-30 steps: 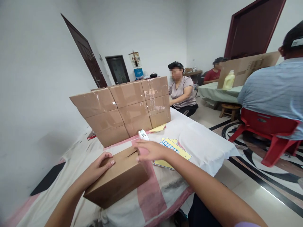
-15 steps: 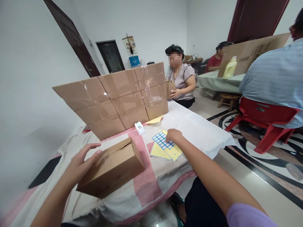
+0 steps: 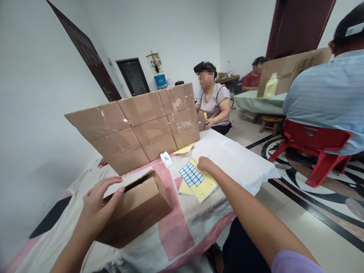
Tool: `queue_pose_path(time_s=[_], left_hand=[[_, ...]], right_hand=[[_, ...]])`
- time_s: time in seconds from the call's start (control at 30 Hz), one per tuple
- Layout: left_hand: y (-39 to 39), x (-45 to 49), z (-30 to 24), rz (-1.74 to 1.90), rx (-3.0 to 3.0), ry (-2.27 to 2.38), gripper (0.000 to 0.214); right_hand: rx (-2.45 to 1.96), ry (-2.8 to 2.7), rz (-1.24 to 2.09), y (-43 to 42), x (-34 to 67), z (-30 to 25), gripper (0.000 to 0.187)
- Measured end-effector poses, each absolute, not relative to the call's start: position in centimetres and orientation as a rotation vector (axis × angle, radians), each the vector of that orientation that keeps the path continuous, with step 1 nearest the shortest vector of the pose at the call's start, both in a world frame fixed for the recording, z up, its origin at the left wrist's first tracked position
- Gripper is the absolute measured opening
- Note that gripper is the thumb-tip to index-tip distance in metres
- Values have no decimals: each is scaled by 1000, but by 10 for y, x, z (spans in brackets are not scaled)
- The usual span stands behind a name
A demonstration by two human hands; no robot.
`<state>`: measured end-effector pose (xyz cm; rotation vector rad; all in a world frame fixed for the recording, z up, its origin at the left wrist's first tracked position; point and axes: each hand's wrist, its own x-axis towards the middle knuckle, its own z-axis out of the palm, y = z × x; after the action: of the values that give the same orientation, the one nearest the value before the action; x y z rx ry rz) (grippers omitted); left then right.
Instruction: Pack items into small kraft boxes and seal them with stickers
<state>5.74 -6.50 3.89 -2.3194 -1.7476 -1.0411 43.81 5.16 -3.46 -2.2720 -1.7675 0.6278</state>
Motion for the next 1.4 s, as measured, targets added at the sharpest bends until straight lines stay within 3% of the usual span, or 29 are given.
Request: queue_pose_path(time_s=[0.17, 0.3, 0.43, 0.63, 0.73, 0.9, 1.13, 1.4], left_hand=[[-61, 65, 25, -640, -2383, -1793, 40], [-63, 68, 28, -636, -2345, -1787, 38], [-69, 64, 42, -702, -2310, -1849, 32], [-71, 45, 50, -785, -2359, -1831, 19], [-70, 38, 47, -769, -2326, -1784, 17], [-69, 36, 40, -741, -2252, -1703, 13], [-70, 38, 32, -776, -2157, -1484, 15], [-70, 31, 34, -555, -2347, -1225, 17]], right_hand=[[-1857, -1609, 839, 50, 435, -25, 6], [-1695, -1505, 909, 46, 432, -22, 15], [-1828, -1513, 865, 47, 436, -33, 27], [-1973, -1601, 458, 51, 417, -32, 40], [-1578, -1768, 326, 46, 383, -14, 33], [-816, -2014, 378, 12, 313, 20, 31], [-520, -2397, -167, -35, 278, 31, 25], [-553, -2485, -423, -34, 288, 6, 52]])
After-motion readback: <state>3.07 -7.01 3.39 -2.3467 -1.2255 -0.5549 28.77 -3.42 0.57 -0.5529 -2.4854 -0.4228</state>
